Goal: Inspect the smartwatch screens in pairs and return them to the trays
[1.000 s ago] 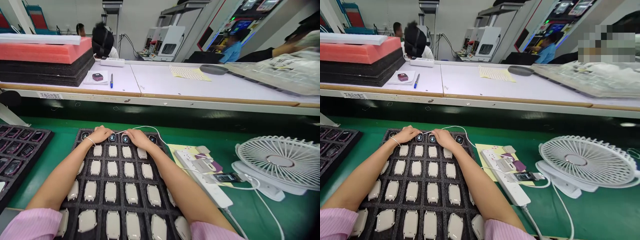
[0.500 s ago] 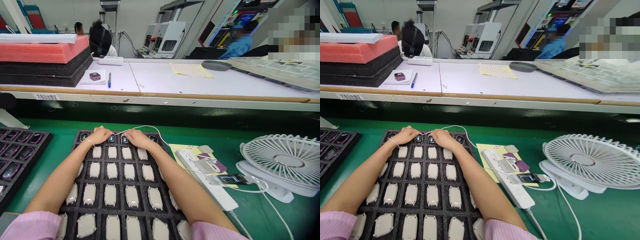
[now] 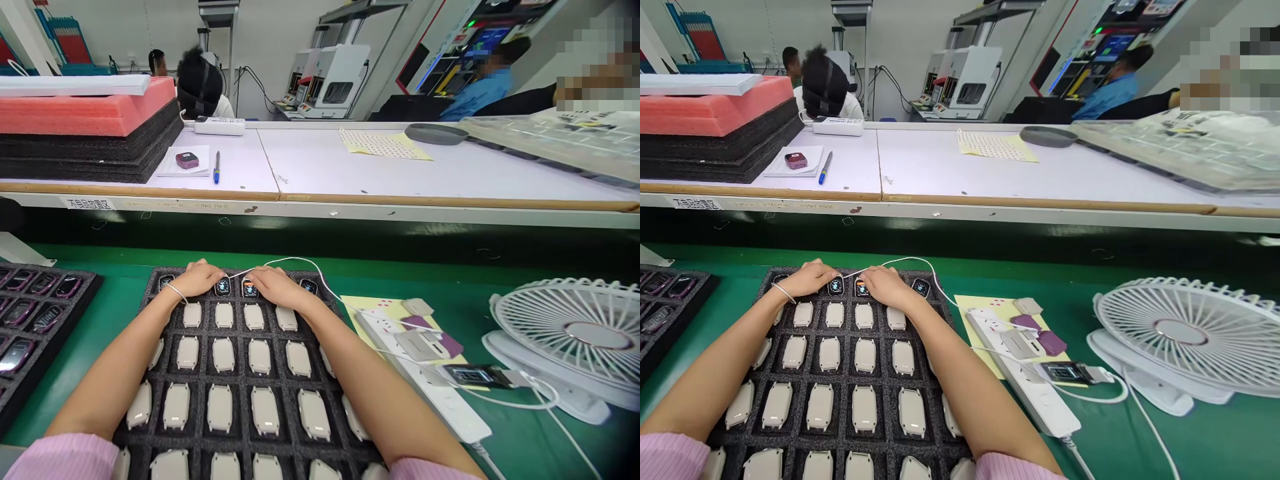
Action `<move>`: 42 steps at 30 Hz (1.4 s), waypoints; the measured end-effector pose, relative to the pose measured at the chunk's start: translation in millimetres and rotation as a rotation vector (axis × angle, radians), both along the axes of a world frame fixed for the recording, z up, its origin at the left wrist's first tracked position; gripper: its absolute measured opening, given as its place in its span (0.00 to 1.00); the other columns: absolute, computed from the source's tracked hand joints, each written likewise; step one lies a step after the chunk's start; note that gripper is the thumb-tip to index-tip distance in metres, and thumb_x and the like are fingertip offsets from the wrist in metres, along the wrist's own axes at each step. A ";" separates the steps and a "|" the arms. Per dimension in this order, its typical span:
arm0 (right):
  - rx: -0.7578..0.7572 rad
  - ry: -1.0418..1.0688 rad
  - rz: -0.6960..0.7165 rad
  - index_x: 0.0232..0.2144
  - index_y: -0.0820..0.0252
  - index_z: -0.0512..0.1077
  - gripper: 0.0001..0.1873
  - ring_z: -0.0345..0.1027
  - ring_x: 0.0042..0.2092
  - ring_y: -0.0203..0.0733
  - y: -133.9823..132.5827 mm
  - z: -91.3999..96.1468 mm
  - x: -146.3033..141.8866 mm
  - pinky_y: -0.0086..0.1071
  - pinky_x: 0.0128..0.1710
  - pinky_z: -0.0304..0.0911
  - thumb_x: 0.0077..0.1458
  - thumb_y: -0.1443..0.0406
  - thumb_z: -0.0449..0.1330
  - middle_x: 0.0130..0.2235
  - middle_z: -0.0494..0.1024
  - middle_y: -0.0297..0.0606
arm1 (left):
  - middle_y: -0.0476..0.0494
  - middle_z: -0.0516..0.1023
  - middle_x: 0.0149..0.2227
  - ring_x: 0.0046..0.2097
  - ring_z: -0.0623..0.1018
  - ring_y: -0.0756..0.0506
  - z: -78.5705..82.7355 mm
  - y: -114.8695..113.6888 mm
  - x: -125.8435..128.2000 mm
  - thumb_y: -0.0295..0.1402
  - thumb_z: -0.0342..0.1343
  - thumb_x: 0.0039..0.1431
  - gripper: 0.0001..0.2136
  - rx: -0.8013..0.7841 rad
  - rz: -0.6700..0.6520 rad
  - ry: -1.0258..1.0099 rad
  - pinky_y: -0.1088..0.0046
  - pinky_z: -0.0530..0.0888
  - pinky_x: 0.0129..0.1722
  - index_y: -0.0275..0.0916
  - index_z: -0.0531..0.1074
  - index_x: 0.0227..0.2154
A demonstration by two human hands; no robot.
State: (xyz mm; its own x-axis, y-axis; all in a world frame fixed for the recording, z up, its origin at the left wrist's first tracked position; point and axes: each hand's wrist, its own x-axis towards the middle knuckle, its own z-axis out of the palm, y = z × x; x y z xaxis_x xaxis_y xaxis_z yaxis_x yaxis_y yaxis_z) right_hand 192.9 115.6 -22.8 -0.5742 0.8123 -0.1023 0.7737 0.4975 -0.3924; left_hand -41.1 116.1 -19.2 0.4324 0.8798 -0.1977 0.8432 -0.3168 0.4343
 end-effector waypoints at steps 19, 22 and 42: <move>0.194 0.287 -0.160 0.42 0.55 0.77 0.12 0.75 0.49 0.49 -12.9 -6.2 27.6 0.41 0.52 0.68 0.62 0.67 0.54 0.45 0.82 0.42 | 0.39 0.83 0.45 0.46 0.80 0.41 24.2 -15.4 -21.2 0.37 0.52 0.61 0.15 0.345 0.441 -0.445 0.65 0.74 0.50 0.36 0.79 0.44; 0.279 0.288 -0.239 0.40 0.57 0.76 0.13 0.70 0.58 0.55 -22.4 -13.1 59.5 0.52 0.60 0.61 0.61 0.69 0.51 0.50 0.79 0.49 | 0.39 0.83 0.46 0.47 0.80 0.39 43.9 -42.3 -61.9 0.41 0.52 0.61 0.18 0.406 0.487 -0.475 0.63 0.74 0.50 0.36 0.77 0.47; 0.228 0.250 -0.290 0.37 0.55 0.76 0.12 0.75 0.44 0.52 -117.3 -17.9 125.7 0.45 0.48 0.70 0.62 0.64 0.52 0.40 0.81 0.45 | 0.36 0.80 0.46 0.51 0.74 0.31 12.3 -100.7 -109.7 0.42 0.57 0.55 0.17 0.380 -0.020 0.268 0.55 0.70 0.48 0.44 0.75 0.46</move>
State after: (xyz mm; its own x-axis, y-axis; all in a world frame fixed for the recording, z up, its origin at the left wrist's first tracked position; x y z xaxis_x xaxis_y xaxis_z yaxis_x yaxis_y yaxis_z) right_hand 318.6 -1.7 -40.7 -0.3035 0.9292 0.2111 0.7895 0.3693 -0.4903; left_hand -150.8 15.5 -6.9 0.4277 0.9034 0.0300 0.9020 -0.4287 0.0517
